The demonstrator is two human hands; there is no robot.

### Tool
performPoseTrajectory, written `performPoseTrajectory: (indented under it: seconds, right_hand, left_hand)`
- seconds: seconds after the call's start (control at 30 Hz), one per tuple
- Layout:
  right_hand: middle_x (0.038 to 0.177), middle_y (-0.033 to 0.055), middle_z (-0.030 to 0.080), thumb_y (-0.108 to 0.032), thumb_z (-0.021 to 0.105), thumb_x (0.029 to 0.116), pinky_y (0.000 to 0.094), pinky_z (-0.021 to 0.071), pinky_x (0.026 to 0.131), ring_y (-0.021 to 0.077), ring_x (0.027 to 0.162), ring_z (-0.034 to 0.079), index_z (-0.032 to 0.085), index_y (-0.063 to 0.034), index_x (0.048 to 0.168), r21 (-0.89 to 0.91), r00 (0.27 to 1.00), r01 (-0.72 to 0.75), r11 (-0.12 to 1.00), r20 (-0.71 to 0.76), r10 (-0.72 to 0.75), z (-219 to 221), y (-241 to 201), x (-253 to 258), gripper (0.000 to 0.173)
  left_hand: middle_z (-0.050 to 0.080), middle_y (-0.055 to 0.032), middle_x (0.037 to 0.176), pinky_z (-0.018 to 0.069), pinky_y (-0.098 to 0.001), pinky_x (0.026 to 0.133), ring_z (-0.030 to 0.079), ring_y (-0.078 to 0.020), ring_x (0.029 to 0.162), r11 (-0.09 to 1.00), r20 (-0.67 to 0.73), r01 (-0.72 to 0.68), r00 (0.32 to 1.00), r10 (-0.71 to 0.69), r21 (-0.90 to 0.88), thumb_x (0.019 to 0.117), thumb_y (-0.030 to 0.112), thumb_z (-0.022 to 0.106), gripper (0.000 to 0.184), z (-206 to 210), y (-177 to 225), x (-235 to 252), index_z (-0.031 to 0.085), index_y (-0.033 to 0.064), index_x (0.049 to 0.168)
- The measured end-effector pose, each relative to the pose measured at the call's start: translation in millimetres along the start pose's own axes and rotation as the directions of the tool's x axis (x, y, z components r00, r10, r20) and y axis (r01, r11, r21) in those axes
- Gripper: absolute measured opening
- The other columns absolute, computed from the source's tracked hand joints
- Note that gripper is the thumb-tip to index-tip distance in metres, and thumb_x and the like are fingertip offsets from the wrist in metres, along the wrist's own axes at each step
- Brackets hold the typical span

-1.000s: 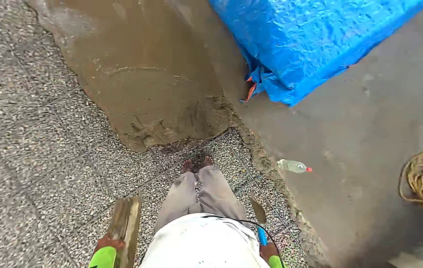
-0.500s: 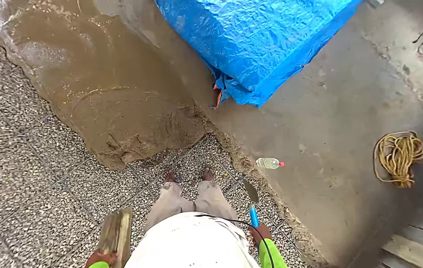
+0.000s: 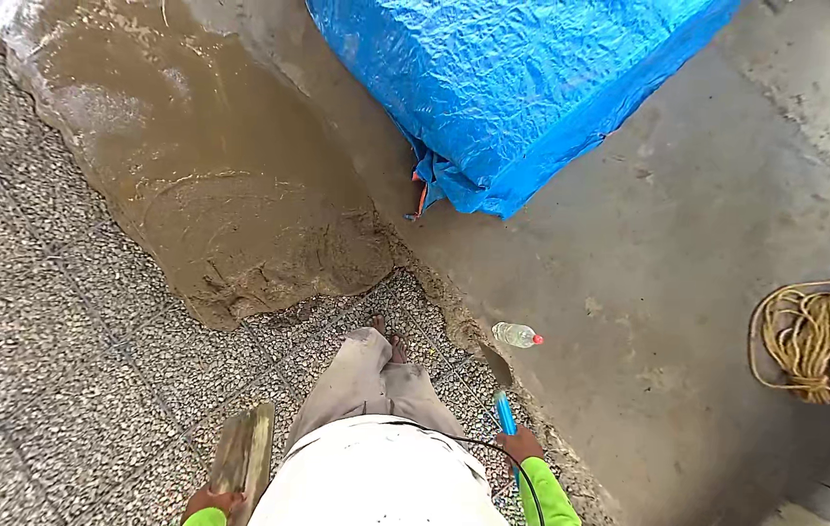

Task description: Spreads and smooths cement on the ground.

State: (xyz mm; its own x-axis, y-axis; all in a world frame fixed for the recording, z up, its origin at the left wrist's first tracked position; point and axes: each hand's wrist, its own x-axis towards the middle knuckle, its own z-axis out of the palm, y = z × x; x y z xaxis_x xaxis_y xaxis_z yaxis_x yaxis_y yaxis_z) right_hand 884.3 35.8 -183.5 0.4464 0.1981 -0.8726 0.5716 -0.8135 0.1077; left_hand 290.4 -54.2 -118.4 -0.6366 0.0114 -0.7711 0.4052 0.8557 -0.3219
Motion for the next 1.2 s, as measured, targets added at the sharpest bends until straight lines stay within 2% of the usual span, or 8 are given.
performPoseTrajectory:
  seconds: [0.07, 0.2, 0.37, 0.5, 0.63, 0.77, 0.93, 1.2]
  right_hand:
    - [0.096, 0.0218, 0.07, -0.028, 0.073, 0.0942, 0.0545, 0.0574, 0.076, 0.0345, 0.081, 0.07, 0.066, 0.0025, 0.116, 0.043, 1.0, -0.003, 0.999, -0.024, 0.004, -13, -16, 3, 0.038]
    - [0.096, 0.0241, 0.071, -0.025, 0.076, 0.0918, 0.0582, 0.0562, 0.078, 0.0379, 0.084, 0.07, 0.067, 0.0033, 0.117, 0.178, 0.993, 0.009, 0.984, -0.121, 0.013, -31, -43, -1, 0.039]
    - [0.075, 0.0175, 0.066, -0.02, 0.075, 0.0916, 0.0518, 0.0546, 0.059, 0.0301, 0.06, 0.063, 0.066, 0.0028, 0.111, 0.439, 0.965, 0.093, 0.894, -0.261, 0.027, -62, -72, -20, 0.031]
    - [0.069, 0.0136, 0.063, -0.015, 0.075, 0.0906, 0.0458, 0.0525, 0.052, 0.0248, 0.052, 0.059, 0.066, 0.0019, 0.104, 0.566, 0.939, 0.152, 0.81, -0.338, 0.059, -90, -98, -19, 0.023]
    - [0.066, 0.0124, 0.061, -0.014, 0.072, 0.0916, 0.0435, 0.052, 0.046, 0.0237, 0.048, 0.057, 0.065, 0.0008, 0.106, 0.61, 0.932, 0.182, 0.771, -0.358, 0.062, -136, -117, -3, 0.022]
    - [0.063, 0.0097, 0.057, -0.011, 0.07, 0.0944, 0.0399, 0.0506, 0.042, 0.0206, 0.043, 0.053, 0.061, 0.0006, 0.11, 0.618, 0.937, 0.218, 0.755, -0.35, 0.016, -209, -142, 24, 0.022]
    - [0.063, 0.0091, 0.057, -0.011, 0.07, 0.0946, 0.0402, 0.0513, 0.041, 0.0203, 0.042, 0.053, 0.06, 0.0004, 0.112, 0.561, 0.931, 0.256, 0.787, -0.364, -0.043, -324, -174, 85, 0.023]
    - [0.066, 0.0104, 0.058, -0.013, 0.07, 0.0951, 0.0407, 0.0518, 0.043, 0.0211, 0.045, 0.055, 0.06, 0.0003, 0.112, 0.307, 0.945, 0.257, 0.916, -0.279, -0.172, -521, -229, 134, 0.024]
  left_hand:
    - [0.063, -0.0286, 0.133, 0.045, -0.0551, 0.11, 0.059, -0.0392, 0.13, 0.998, 0.04, 0.007, 0.999, -0.01, 0.06, 0.0869, 0.028, 0.082, 0.062, -2, 17, -5, 0.06, -0.0042, 0.134]
    - [0.061, -0.0292, 0.135, 0.0437, -0.0544, 0.112, 0.057, -0.0389, 0.132, 0.99, 0.079, -0.001, 0.997, -0.01, 0.143, 0.0889, 0.03, 0.08, 0.061, -9, 57, 14, 0.06, -0.0054, 0.134]
    - [0.063, -0.0294, 0.131, 0.0483, -0.0564, 0.106, 0.061, -0.0406, 0.126, 0.997, 0.029, -0.055, 0.998, 0.053, 0.054, 0.0825, 0.026, 0.086, 0.067, -30, 112, 52, 0.058, -0.0049, 0.135]
    - [0.061, -0.0307, 0.133, 0.0477, -0.0583, 0.106, 0.06, -0.0426, 0.126, 0.993, -0.003, -0.112, 0.994, 0.113, 0.026, 0.083, 0.025, 0.086, 0.071, -75, 162, 52, 0.055, -0.003, 0.14]
    - [0.062, -0.0301, 0.131, 0.0471, -0.0597, 0.106, 0.061, -0.0431, 0.125, 0.992, -0.045, -0.127, 0.991, 0.127, 0.007, 0.0827, 0.021, 0.086, 0.068, -102, 209, 42, 0.056, -0.0025, 0.139]
    - [0.061, -0.0299, 0.133, 0.0454, -0.0595, 0.108, 0.059, -0.0428, 0.128, 0.997, -0.059, -0.075, 0.996, 0.074, -0.029, 0.0815, 0.022, 0.087, 0.07, -102, 249, 22, 0.056, -0.0015, 0.139]
    - [0.06, -0.0296, 0.136, 0.0442, -0.0588, 0.11, 0.057, -0.0423, 0.131, 1.0, 0.0, -0.018, 1.0, 0.018, 0.011, 0.0805, 0.022, 0.088, 0.07, -71, 301, -36, 0.056, -0.0014, 0.139]
    - [0.061, -0.0293, 0.135, 0.0439, -0.0591, 0.11, 0.057, -0.0423, 0.13, 0.978, 0.09, 0.157, 0.985, -0.145, -0.139, 0.0796, 0.024, 0.088, 0.071, -17, 360, -214, 0.058, -0.0003, 0.139]
